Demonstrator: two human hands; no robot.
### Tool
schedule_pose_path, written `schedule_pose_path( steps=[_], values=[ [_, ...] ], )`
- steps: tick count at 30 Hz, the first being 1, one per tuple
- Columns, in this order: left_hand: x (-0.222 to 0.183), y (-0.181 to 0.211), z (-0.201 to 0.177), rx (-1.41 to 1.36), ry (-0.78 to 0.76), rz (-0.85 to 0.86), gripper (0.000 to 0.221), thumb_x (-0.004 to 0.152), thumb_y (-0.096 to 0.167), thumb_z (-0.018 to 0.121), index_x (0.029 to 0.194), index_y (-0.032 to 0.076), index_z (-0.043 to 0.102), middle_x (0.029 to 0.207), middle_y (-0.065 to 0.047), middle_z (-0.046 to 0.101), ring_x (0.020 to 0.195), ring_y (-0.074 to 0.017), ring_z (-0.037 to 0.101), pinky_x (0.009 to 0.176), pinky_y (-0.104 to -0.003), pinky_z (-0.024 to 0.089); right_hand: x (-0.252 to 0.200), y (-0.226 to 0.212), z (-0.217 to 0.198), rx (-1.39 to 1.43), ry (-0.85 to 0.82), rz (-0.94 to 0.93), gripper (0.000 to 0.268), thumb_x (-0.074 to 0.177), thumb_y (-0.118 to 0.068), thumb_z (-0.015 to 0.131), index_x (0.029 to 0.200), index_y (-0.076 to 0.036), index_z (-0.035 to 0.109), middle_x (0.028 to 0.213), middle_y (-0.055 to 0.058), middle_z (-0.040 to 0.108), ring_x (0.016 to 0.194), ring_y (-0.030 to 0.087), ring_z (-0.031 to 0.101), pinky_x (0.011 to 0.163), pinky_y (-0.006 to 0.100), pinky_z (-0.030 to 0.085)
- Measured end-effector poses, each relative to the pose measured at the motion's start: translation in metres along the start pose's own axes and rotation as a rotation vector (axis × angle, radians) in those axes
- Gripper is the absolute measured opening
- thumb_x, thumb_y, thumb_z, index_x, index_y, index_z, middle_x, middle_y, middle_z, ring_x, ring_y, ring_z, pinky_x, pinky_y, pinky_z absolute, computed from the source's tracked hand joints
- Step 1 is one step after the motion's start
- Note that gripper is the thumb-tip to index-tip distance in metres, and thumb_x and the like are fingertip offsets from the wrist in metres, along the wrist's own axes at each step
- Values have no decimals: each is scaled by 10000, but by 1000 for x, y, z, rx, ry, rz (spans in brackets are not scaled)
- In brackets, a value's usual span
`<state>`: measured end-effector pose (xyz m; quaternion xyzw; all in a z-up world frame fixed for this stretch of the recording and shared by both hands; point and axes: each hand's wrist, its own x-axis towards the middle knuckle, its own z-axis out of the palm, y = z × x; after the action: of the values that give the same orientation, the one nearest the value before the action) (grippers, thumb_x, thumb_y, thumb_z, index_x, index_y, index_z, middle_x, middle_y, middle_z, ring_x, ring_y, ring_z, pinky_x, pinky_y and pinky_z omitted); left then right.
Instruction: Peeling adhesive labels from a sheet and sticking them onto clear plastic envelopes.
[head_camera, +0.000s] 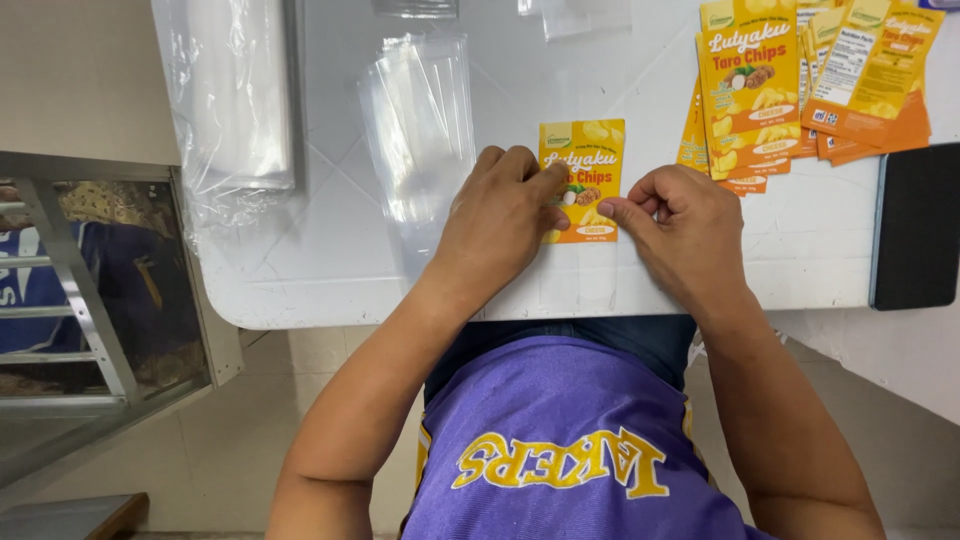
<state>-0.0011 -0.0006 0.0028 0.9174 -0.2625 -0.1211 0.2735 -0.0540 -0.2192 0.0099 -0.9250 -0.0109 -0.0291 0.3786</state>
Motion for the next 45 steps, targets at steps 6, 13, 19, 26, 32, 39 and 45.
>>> schedule_pose_path(
  steps=[6, 13, 19, 26, 32, 39, 45],
  values=[
    [2, -2, -1, 0, -33, 12, 413, 933, 371, 708, 1290, 163, 705, 971, -93, 591, 1003, -288, 576, 882, -422, 538, 1, -2, -1, -5, -9, 32, 296, 969, -191, 891, 850, -5, 693, 694, 102, 599, 630, 217, 556, 572, 331, 460],
    [2, -1, -3, -6, -26, 14, 418, 914, 368, 720, 1279, 164, 702, 966, -87, 565, 1007, -300, 551, 889, -431, 532, 1, -3, -2, 3, -20, 39, 300, 974, -193, 884, 856, 3, 691, 700, 107, 595, 644, 220, 565, 568, 329, 462],
    [2, 1, -4, -2, -37, 6, 372, 921, 370, 710, 1245, 187, 716, 950, -65, 551, 989, -280, 549, 875, -417, 532, 1, -1, -3, -21, -46, 47, 297, 979, -200, 876, 861, 6, 697, 709, 113, 606, 646, 222, 571, 567, 333, 470],
    [4, 3, -5, 29, -49, -14, 400, 918, 363, 725, 1274, 179, 721, 958, -78, 580, 989, -269, 562, 881, -408, 526, 1, -2, -4, 3, -35, 41, 294, 979, -187, 876, 861, 8, 690, 710, 114, 599, 648, 222, 556, 579, 334, 465],
    [3, 3, -5, 26, -48, -10, 397, 911, 353, 730, 1265, 173, 723, 962, -87, 589, 997, -287, 564, 884, -421, 528, 1, -1, -3, 25, -24, 45, 291, 973, -188, 883, 867, 9, 698, 711, 116, 604, 644, 213, 557, 581, 325, 466],
    [3, 7, -12, 32, -59, -22, 389, 924, 343, 728, 1270, 164, 732, 965, -94, 609, 1000, -269, 576, 879, -401, 529, 8, -2, -11, 19, 4, 26, 285, 1012, -209, 880, 925, 14, 725, 746, 135, 645, 690, 221, 635, 598, 326, 504],
    [4, 5, -8, 11, -63, -23, 414, 912, 337, 731, 1280, 148, 717, 966, -97, 598, 1008, -296, 560, 886, -428, 527, 27, -9, -9, -74, 16, -49, 272, 1041, -186, 859, 1063, 51, 727, 852, 166, 661, 741, 251, 666, 637, 345, 545]
  ],
)
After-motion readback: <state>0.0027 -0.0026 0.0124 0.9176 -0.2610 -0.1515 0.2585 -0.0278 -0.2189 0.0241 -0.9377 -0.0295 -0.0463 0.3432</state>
